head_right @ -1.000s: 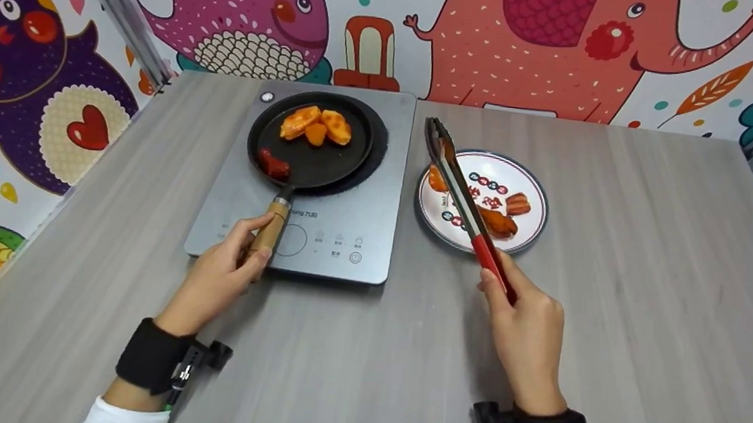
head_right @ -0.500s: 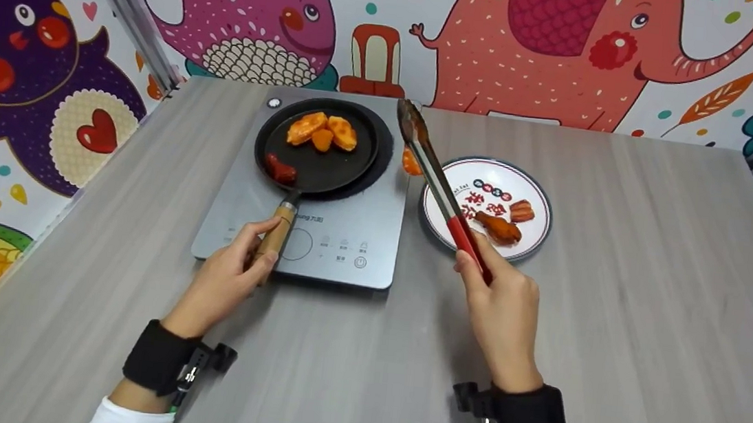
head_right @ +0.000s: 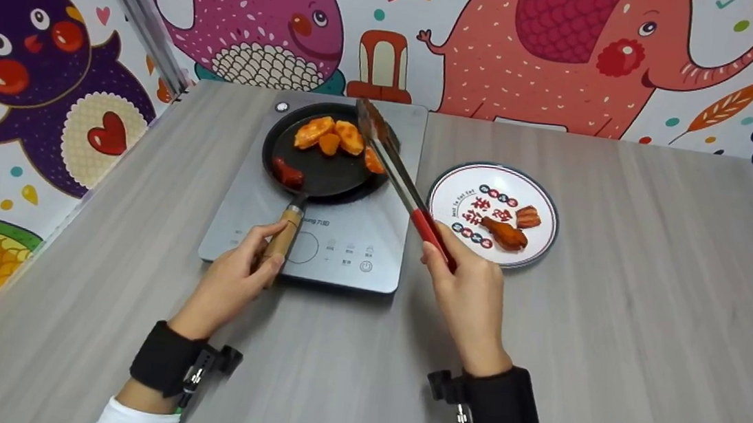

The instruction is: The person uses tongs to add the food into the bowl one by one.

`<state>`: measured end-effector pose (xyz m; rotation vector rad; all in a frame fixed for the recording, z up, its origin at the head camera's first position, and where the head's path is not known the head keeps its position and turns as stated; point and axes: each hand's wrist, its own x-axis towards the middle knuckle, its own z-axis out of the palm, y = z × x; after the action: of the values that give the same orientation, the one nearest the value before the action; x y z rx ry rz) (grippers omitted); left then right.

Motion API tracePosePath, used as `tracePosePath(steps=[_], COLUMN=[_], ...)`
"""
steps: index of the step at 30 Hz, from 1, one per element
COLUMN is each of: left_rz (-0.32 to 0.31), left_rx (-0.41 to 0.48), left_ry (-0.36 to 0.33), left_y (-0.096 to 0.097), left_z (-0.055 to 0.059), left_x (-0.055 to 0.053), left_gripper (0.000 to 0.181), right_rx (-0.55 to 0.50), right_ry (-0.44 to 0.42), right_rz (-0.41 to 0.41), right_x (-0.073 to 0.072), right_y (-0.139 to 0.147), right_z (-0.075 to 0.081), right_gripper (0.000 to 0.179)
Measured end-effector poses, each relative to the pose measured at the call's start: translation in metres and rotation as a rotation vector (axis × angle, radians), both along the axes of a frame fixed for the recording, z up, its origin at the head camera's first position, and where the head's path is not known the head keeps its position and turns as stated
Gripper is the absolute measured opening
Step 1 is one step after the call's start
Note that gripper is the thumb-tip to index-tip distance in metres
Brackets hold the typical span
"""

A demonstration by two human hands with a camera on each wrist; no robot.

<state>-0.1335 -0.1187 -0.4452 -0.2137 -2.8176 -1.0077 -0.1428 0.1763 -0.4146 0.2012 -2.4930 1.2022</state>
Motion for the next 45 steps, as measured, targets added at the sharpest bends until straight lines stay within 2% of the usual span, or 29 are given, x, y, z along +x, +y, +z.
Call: tracePosePath(steps=[8,16,26,36,45], left_rz=[-0.006,0.007,0.007,0.001,0.003], left_rx=[-0.006,-0.007,-0.010,0.003,0.008], left_ry=[0.004,0.009,-0.003,-0.006,-0.011], left_y=[0.002,-0.001,-0.002,0.000,0.000], left_z=[-0.002,-0.001,-0.002,-0.001,-0.002], left_x=[0.000,0.000,0.000,0.000,0.000], left_gripper=[0.046,0.046,0.046,0.047,0.047], right_rx=[-0.006,-0.011,0.072,0.112,0.136], right_ry=[-0.004,-0.043,0.014,0.049,0.055], right_rz=[0.067,0.116,0.161,0.207,0.220], right_x=[-0.007,-0.015,-0.030,-0.045,-0.051], right_y=[-0.021,-0.032,-0.048,-0.060,-0.064], right_z=[-0.003,-0.006,-0.008,-0.007,-0.008], right_gripper=[0.032,0.035,0.035,0.036,0.036])
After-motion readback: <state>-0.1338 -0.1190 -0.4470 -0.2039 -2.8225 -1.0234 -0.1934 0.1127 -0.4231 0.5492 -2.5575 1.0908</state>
